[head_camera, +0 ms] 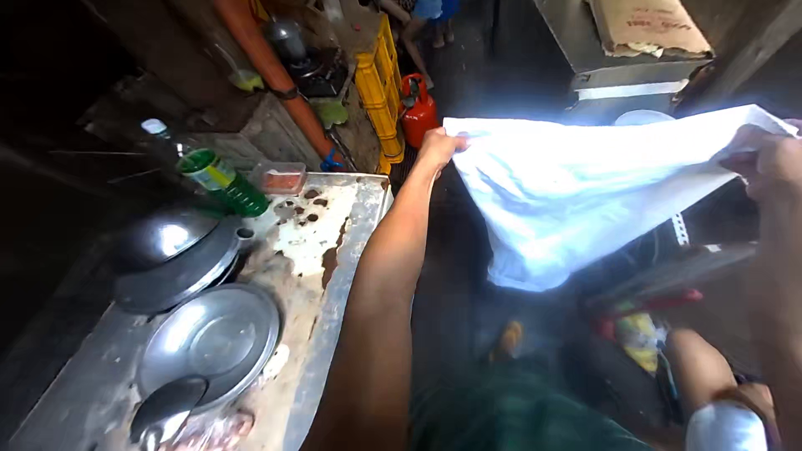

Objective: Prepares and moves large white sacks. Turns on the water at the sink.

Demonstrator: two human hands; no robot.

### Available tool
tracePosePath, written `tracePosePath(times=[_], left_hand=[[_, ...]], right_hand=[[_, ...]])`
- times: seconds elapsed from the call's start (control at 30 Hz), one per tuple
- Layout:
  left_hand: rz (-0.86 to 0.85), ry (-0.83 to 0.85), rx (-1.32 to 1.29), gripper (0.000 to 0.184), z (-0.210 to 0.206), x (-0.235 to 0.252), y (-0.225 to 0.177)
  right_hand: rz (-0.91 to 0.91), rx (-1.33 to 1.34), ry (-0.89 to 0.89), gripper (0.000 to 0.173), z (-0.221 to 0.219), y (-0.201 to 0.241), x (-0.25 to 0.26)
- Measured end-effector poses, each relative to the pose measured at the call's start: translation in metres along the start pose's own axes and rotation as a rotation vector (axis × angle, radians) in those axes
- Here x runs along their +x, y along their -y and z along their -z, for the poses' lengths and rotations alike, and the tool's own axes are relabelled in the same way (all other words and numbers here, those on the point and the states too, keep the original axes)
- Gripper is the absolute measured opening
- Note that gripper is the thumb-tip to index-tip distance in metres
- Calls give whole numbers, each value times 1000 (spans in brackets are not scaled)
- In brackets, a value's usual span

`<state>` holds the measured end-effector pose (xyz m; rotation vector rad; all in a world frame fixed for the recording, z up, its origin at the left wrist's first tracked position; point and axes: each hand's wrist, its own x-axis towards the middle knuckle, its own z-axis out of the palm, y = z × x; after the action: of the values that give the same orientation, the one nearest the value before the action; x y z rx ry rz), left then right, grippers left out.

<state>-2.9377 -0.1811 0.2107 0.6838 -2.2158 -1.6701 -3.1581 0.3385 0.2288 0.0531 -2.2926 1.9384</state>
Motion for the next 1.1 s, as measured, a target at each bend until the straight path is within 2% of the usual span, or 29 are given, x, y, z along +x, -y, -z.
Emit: tracePosePath(times=[0.07, 0.13, 0.2, 0.23, 0.3, 0.43, 0.53, 0.63, 0.8, 0.93, 1.1], left_hand=[[0, -24, 141, 40, -14, 57, -1], [17, -58, 258, 44, -28, 115, 8], [88, -95, 332, 50, -31, 171, 26], [137, -107, 350, 53, -31, 195, 36], [230, -146, 285, 58, -24, 242, 43], [389, -313, -24, 55, 16, 328, 60], [380, -448, -111, 51, 57, 391, 79], [343, -471, -203, 53, 85, 454, 100], [228, -425, -304, 44, 108, 595, 102], [141, -365, -291, 42, 108, 700, 69], [17, -356, -325, 36, 92, 836, 38]], right_hand=[[38, -111, 27, 65, -12, -26, 19], [48, -241, 34, 56, -35, -37, 36], [-10, -319, 51, 45, -76, -43, 65], [-42, -333, 76, 48, -97, -50, 81], [-75, -280, 126, 56, -144, -60, 126], [-111, -144, 222, 42, -261, -67, 207], [-97, -82, 260, 38, -357, -77, 268], [-117, -103, 283, 43, -447, -80, 324], [-103, -40, 239, 47, -589, -31, 440], [-74, -45, 214, 56, -678, 18, 542], [-41, 312, 148, 40, -767, 42, 667]])
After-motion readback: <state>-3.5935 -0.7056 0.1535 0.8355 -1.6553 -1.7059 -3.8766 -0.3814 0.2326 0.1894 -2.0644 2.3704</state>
